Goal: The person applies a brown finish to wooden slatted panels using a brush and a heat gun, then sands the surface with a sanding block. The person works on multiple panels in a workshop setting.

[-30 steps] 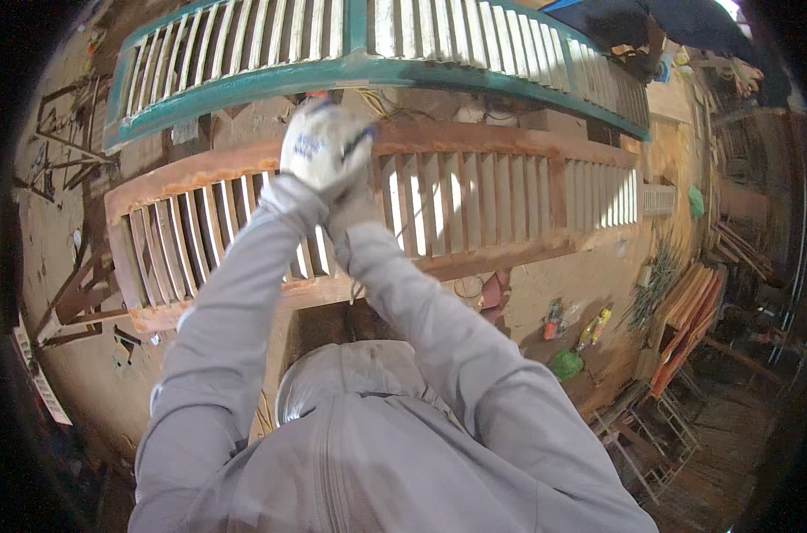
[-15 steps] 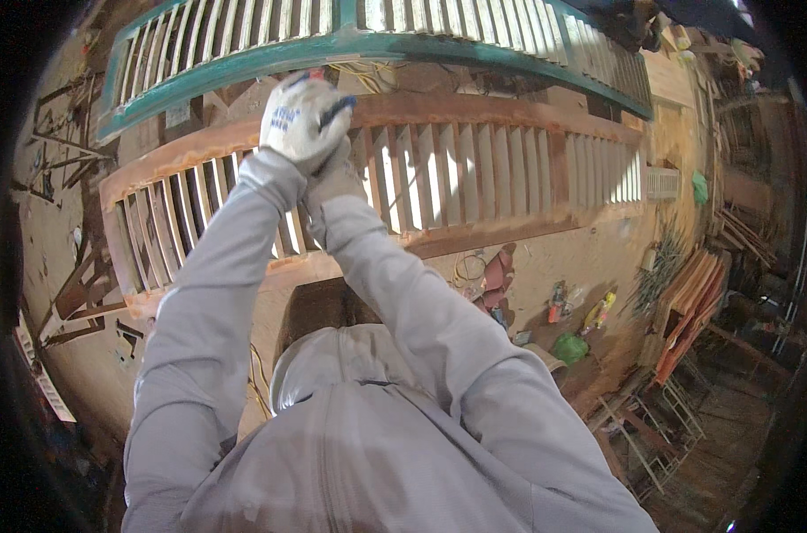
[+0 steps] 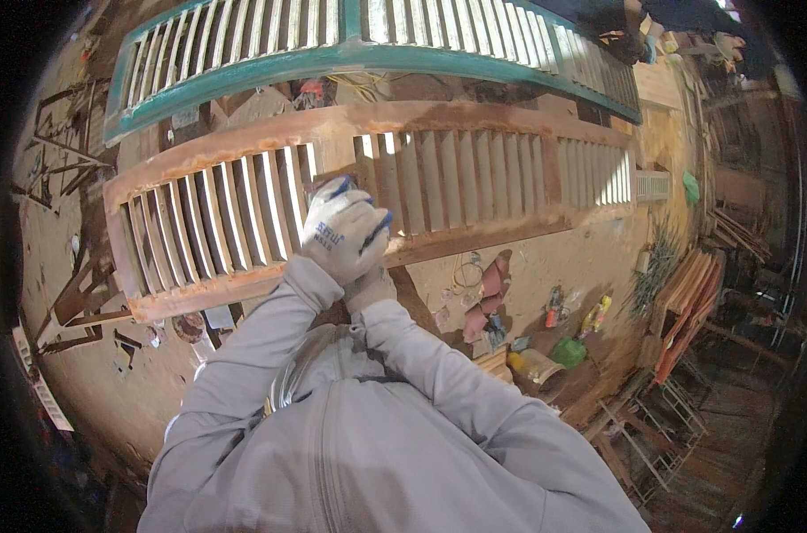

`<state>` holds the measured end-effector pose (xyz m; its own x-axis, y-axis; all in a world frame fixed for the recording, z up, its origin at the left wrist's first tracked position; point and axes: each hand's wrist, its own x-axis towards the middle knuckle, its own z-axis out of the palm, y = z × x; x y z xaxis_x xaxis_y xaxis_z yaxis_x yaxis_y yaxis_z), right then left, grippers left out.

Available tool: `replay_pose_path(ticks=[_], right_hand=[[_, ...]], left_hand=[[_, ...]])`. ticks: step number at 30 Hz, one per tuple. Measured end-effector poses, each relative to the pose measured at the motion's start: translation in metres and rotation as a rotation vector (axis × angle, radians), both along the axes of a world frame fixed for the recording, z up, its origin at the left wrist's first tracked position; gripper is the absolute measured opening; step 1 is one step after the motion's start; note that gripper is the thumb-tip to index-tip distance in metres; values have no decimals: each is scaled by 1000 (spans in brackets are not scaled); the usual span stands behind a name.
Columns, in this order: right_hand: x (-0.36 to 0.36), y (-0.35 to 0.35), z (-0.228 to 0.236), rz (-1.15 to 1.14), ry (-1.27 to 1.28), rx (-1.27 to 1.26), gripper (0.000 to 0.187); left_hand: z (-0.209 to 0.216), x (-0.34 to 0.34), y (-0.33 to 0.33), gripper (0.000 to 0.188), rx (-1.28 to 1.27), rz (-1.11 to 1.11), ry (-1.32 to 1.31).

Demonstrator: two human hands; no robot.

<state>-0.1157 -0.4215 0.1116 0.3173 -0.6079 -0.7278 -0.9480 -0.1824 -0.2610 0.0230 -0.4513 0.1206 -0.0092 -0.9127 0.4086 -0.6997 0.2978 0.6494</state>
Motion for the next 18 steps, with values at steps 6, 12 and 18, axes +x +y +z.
replay_pose_path(ticks=[6,12,18], right_hand=[[23,-38,-93,-181,-299,-216,44],[93,-139,-62,-254,-439,-201,52],[138,-208,-34,-367,-456,-215,70]], left_hand=[[-5,37,-60,20,-120,135,-34],[-4,88,-135,26,64,223,-200],[-2,114,-196,36,163,200,-355]])
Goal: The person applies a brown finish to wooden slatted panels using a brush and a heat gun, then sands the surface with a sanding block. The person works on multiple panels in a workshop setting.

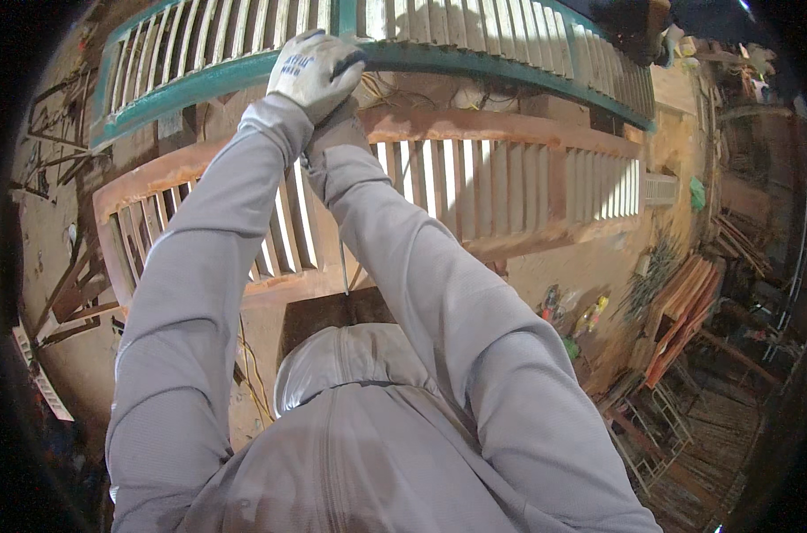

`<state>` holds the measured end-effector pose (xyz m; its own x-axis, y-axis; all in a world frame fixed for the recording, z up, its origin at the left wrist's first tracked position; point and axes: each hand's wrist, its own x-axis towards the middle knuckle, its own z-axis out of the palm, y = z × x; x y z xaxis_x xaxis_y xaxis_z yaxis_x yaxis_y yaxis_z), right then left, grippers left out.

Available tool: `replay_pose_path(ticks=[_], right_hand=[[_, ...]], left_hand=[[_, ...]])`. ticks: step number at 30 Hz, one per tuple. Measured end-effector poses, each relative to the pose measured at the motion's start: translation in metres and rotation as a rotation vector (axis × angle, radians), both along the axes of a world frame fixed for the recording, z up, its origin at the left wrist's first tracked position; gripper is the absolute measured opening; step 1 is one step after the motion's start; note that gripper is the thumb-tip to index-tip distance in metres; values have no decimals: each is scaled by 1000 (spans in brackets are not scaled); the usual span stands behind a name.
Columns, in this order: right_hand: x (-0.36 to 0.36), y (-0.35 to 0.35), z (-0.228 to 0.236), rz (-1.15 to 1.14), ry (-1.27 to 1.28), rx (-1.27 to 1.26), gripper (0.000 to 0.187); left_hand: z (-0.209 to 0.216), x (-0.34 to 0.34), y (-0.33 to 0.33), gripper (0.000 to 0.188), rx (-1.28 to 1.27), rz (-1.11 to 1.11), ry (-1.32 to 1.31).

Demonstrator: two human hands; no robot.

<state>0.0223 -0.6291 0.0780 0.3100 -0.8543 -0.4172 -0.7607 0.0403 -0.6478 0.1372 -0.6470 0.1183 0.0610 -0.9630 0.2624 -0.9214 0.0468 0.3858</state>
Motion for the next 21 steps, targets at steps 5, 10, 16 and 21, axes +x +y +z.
replay_pose_path(ticks=[5,10,16,21], right_hand=[[-9,-34,-59,92,-321,-58,84],[-33,4,-68,28,-505,-142,84],[-76,92,-35,-119,-280,2,98],[-124,155,-12,-166,-114,66,92]], left_hand=[[-5,-18,-10,38,-65,2,-45],[-11,-35,21,35,-117,-13,-35],[-12,-68,87,27,-153,-102,125],[-3,-112,147,26,-61,-204,282]])
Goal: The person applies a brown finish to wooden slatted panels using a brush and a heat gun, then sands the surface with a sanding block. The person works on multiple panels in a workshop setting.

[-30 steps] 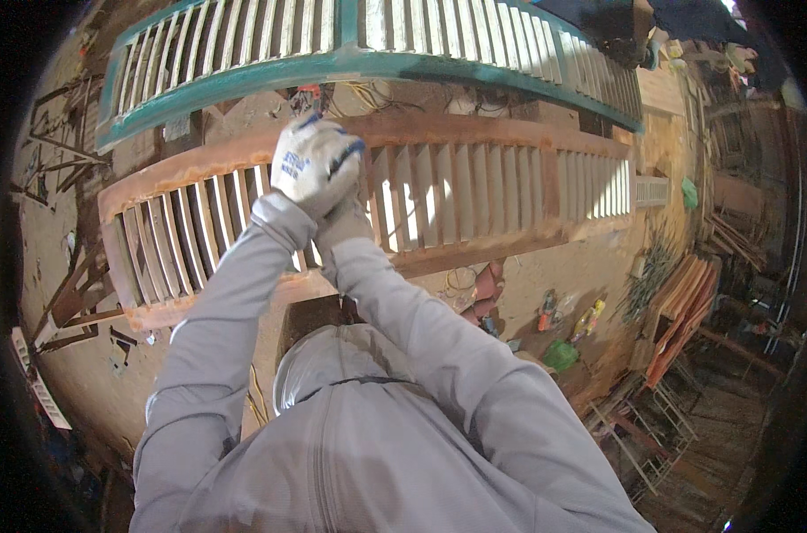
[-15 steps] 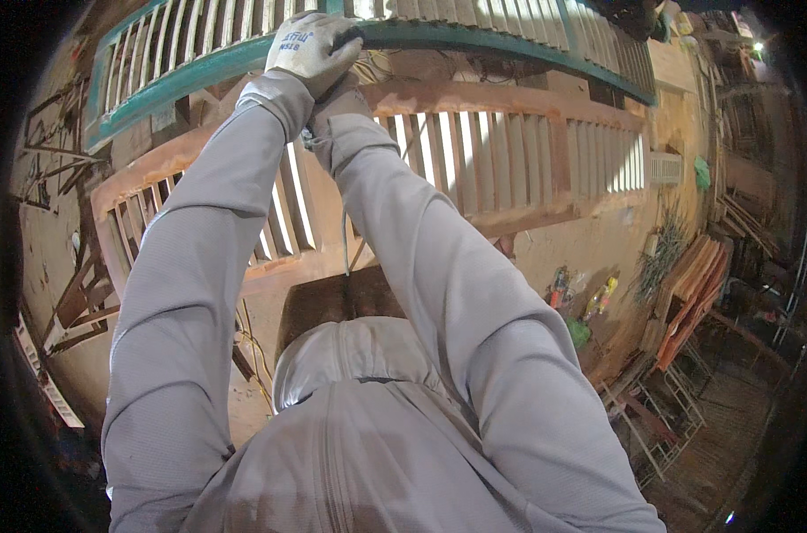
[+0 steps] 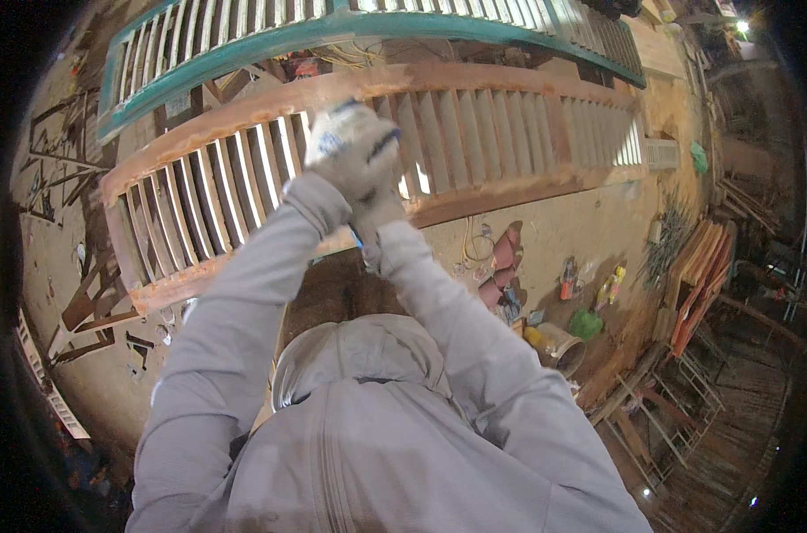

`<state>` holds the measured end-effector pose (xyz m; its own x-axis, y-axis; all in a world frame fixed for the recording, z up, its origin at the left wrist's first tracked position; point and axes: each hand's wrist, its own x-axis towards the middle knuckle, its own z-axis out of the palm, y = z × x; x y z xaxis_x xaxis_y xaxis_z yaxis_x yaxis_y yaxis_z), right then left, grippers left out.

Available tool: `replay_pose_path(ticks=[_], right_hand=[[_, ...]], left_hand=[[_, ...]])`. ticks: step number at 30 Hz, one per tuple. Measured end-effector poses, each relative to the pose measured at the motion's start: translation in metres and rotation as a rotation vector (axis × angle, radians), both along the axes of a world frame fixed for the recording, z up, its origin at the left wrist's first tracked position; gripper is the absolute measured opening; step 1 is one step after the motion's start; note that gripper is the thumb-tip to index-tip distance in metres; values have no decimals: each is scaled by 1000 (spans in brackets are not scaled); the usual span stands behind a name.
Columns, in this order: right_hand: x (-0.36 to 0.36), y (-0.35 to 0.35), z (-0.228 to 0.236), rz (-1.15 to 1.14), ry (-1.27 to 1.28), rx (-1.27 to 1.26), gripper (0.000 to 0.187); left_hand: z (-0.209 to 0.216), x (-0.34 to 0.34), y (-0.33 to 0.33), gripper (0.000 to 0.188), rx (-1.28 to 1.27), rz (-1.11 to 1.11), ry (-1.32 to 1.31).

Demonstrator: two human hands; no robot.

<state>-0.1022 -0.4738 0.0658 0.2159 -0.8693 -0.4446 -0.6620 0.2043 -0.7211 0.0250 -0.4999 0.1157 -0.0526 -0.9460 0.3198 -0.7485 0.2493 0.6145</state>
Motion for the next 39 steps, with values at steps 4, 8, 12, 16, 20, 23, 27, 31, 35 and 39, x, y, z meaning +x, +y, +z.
replay_pose_path(ticks=[4,8,12,16,20,23,27,31,35,39], right_hand=[[-32,41,2,38,84,58,92],[-46,47,2,78,119,87,91],[-29,-5,-7,161,58,33,90],[8,-85,-31,241,-63,-74,90],[79,-133,27,374,164,-154,80],[92,-173,15,439,79,-323,71],[104,-206,-21,510,-50,-404,66],[109,-220,-38,631,-25,-442,63],[118,-227,-26,735,74,-480,63],[119,-234,-1,753,305,-471,66]], left_hand=[[-7,-28,43,18,-100,-32,94],[-4,-33,44,19,-90,-22,118],[-9,-13,6,21,-133,89,92],[8,26,-52,26,-30,152,-74],[-4,71,-98,31,-37,323,-241],[12,82,-126,29,-5,345,-154],[13,93,-145,28,-11,331,-227],[15,94,-143,29,37,345,-231],[17,104,-131,34,59,342,-294],[23,109,-116,46,167,331,-383]])
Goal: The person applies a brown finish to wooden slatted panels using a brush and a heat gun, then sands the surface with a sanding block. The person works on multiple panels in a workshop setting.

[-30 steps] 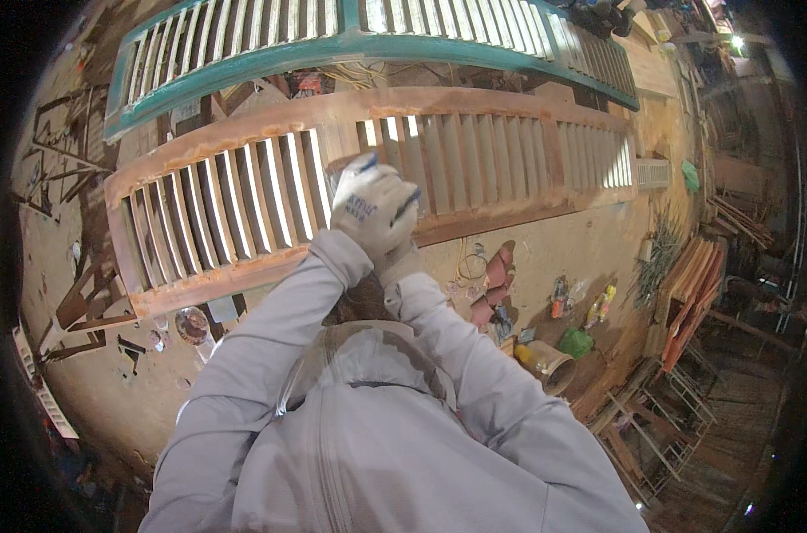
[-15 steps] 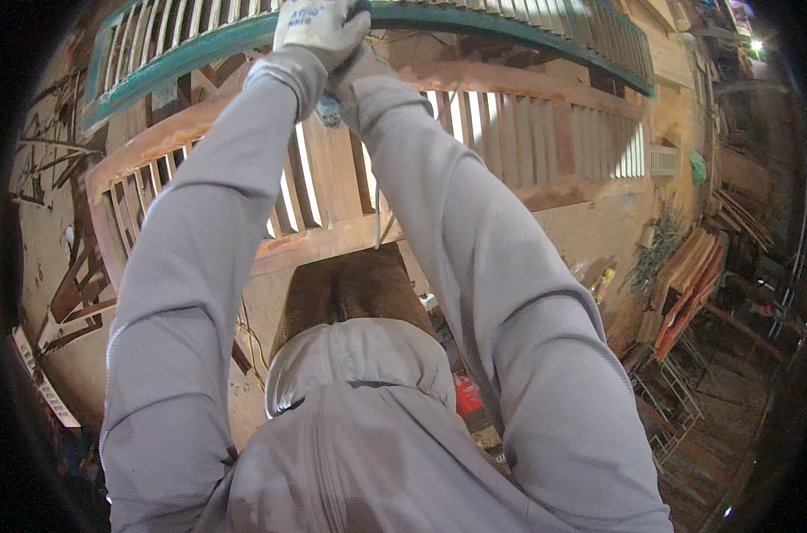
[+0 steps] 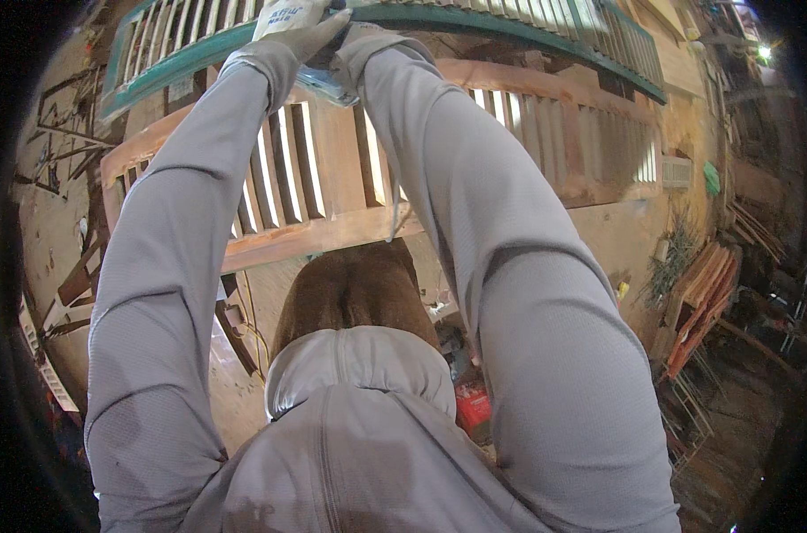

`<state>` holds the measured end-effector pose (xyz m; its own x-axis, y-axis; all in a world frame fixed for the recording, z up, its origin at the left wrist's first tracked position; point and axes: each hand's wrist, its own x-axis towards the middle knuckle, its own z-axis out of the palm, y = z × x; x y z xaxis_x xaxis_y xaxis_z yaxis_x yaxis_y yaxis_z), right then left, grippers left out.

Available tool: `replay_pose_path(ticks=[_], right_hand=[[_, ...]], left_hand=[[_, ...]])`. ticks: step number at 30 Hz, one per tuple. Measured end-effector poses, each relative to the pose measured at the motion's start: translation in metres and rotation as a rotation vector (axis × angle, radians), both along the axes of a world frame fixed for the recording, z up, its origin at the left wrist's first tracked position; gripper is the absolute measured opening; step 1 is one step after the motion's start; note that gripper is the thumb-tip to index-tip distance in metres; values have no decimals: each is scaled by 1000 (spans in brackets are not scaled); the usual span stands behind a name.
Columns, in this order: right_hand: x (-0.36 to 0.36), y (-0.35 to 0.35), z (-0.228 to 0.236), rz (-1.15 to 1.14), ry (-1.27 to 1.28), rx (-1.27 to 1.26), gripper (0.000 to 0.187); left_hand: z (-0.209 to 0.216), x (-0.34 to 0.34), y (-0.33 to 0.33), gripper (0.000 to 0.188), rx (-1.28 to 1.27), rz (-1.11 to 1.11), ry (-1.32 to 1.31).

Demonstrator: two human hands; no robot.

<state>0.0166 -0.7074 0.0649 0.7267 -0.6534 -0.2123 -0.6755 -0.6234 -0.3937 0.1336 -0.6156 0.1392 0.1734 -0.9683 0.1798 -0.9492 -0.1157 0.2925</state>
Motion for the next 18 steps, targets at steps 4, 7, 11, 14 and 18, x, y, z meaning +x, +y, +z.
replay_pose_path(ticks=[4,7,11,14,18], right_hand=[[-4,-8,29,-6,258,-92,68],[-17,18,36,60,185,-285,47],[-24,60,79,-45,244,-16,39],[-51,82,88,-97,356,146,43],[-98,124,68,64,395,136,63]], left_hand=[[-1,9,16,56,46,-47,-19],[-20,6,28,56,-86,-4,-129],[-4,-16,46,59,127,58,-65],[3,-40,73,58,145,-17,-47],[-1,-70,134,56,130,-121,114]])
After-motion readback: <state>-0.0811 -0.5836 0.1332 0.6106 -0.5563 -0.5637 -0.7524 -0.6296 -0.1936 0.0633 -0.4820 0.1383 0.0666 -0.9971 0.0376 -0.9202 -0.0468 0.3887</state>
